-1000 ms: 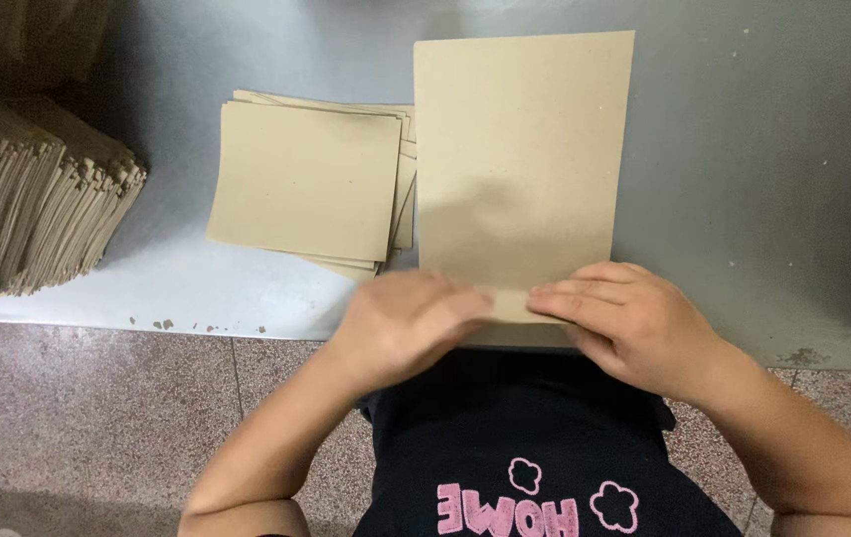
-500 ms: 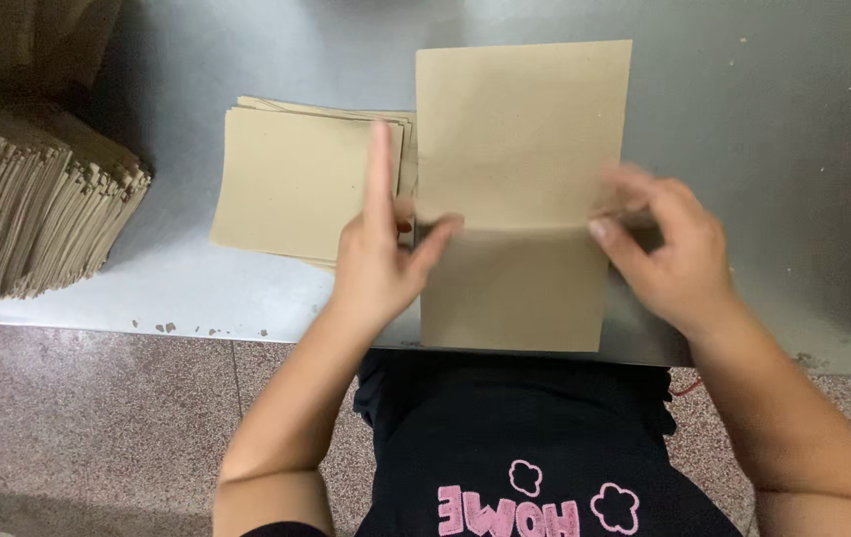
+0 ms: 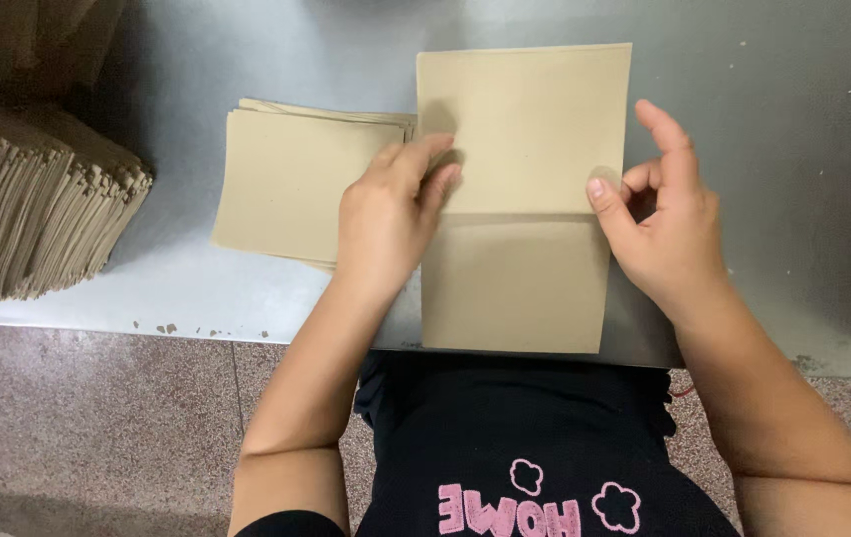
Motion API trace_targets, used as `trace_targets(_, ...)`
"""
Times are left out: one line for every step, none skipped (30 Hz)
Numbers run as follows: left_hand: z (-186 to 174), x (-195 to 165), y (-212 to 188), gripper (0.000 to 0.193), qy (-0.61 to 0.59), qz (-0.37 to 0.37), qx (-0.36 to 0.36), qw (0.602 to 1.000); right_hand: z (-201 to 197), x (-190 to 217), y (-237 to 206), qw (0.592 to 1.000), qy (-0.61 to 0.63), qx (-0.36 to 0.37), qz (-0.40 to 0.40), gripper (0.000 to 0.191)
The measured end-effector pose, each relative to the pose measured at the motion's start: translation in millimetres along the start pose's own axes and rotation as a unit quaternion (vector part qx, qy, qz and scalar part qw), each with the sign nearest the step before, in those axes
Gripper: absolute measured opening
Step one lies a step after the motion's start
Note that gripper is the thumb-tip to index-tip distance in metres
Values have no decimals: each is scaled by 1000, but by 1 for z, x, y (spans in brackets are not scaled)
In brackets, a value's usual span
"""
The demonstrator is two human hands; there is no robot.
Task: The person folds kraft paper sheets in half at a work table, creasing each fold flat by hand and stacking the folded sheets in a pile beside them, taking new sheets one at a time from a stack on the table.
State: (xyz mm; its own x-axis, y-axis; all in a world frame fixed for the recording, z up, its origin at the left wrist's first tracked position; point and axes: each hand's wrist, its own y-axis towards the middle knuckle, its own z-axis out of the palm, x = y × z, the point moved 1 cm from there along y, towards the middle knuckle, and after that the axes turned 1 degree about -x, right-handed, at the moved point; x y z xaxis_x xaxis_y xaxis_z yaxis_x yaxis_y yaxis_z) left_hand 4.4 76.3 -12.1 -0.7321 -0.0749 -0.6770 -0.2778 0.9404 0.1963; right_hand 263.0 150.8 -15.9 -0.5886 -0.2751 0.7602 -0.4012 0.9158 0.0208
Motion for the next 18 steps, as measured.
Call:
trace_targets(1,1,1,25,3,-2,0,1000,0,1,2,1000,-11,4,1,64)
trace_targets(2,1,2,26,6,-5,-1,1000,0,3,3,1000,-22,8,2,63)
trace_targets(2,0,3,26,8,-7,0,1000,0,5,4,1000,-20,8,1,62)
trace_targets(3,0,4,26,19,-9,1,1000,-1,7,5,1000,-18,7,1,61)
trace_targets(2,-1,4,27,30,-12,2,999,-1,10,6,1000,-16,7,1,60)
trace_targets(2,-2,5,27,42,-14,3,999,-2,13,6,999,-41,9,11,58)
trace_targets(1,-2,5,27,45,-16,6,999,-2,16,6,998,-65,10,19,56)
trace_targets(0,-3,6,27,50,-19,9,999,-4,20,7,996,-89,12,28,55)
trace_targets(-1,-4,6,27,54,-23,12,998,-5,26,6,984,-168,-29,-51,51)
trace_targets(-3,-5,6,34,57,-19,18,998,-5,33,5,959,-244,-70,-130,48)
trace_targets(-5,-5,6,42,61,-13,25,998,-4,39,4,919,-316,-108,-207,44)
trace_targets(-6,-6,6,49,64,-8,32,997,-1,44,5,917,-292,-68,-264,38)
trace_targets(-6,-8,5,54,87,-1,37,996,4,48,6,909,-266,-26,-319,32)
trace_targets(-7,-9,3,59,109,5,42,993,9,52,4,897,-237,16,-373,26)
trace_targets(-7,-10,1,64,132,10,47,990,14,54,3,901,-234,26,-365,29)
trace_targets(-7,-11,-1,65,133,12,52,990,19,54,1,904,-231,36,-358,33)
trace_targets(-8,-10,-2,66,134,13,54,989,23,53,-1,906,-228,45,-353,38)
trace_targets(-9,-9,-3,67,136,13,57,989,22,49,-2,908,-238,43,-343,35)
